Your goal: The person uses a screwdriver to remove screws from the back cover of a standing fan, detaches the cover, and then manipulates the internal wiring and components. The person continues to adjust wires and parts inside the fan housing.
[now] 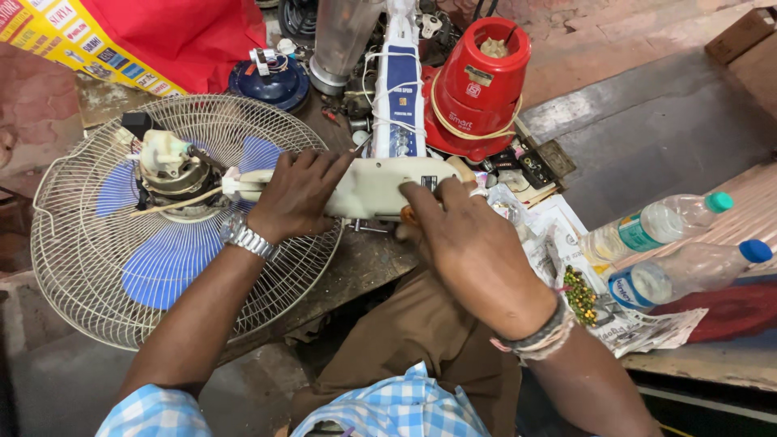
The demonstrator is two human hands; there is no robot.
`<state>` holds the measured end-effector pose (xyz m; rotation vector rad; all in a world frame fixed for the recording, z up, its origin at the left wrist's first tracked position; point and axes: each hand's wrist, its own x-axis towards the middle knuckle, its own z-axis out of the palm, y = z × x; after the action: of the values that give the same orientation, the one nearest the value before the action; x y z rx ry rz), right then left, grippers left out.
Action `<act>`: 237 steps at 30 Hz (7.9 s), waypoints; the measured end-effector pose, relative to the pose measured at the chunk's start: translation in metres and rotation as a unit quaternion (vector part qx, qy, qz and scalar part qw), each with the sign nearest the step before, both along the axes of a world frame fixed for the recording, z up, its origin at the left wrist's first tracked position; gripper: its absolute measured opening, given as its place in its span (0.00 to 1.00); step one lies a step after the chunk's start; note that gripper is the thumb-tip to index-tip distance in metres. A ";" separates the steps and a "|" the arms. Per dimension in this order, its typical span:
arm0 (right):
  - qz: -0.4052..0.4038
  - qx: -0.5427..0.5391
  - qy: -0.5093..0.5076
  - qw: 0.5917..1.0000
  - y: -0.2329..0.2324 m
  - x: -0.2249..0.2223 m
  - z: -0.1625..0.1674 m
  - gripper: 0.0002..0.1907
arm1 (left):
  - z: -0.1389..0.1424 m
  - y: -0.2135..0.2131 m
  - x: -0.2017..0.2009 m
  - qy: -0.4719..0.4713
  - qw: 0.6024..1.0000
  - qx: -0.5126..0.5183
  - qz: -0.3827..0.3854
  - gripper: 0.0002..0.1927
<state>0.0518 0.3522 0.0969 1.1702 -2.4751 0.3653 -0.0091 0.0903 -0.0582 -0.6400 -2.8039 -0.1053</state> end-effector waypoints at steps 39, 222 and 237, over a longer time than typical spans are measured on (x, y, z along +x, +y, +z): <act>0.078 -0.114 -0.032 0.990 -0.052 -0.018 -0.020 0.10 | -0.028 -0.082 0.014 0.004 0.961 0.276 -0.006 0.53; -0.199 -0.632 -0.379 0.646 0.104 0.011 -0.376 0.12 | -0.056 -0.066 0.017 0.077 0.983 0.167 0.024 0.41; -0.171 -0.582 -0.378 0.699 0.101 0.016 -0.382 0.11 | -0.042 -0.052 0.021 0.214 0.975 0.051 0.025 0.45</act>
<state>0.0674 0.4534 -0.2850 -0.0552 -2.0602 2.1983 0.0118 0.0382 -0.0999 -0.4968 -2.3793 -0.0880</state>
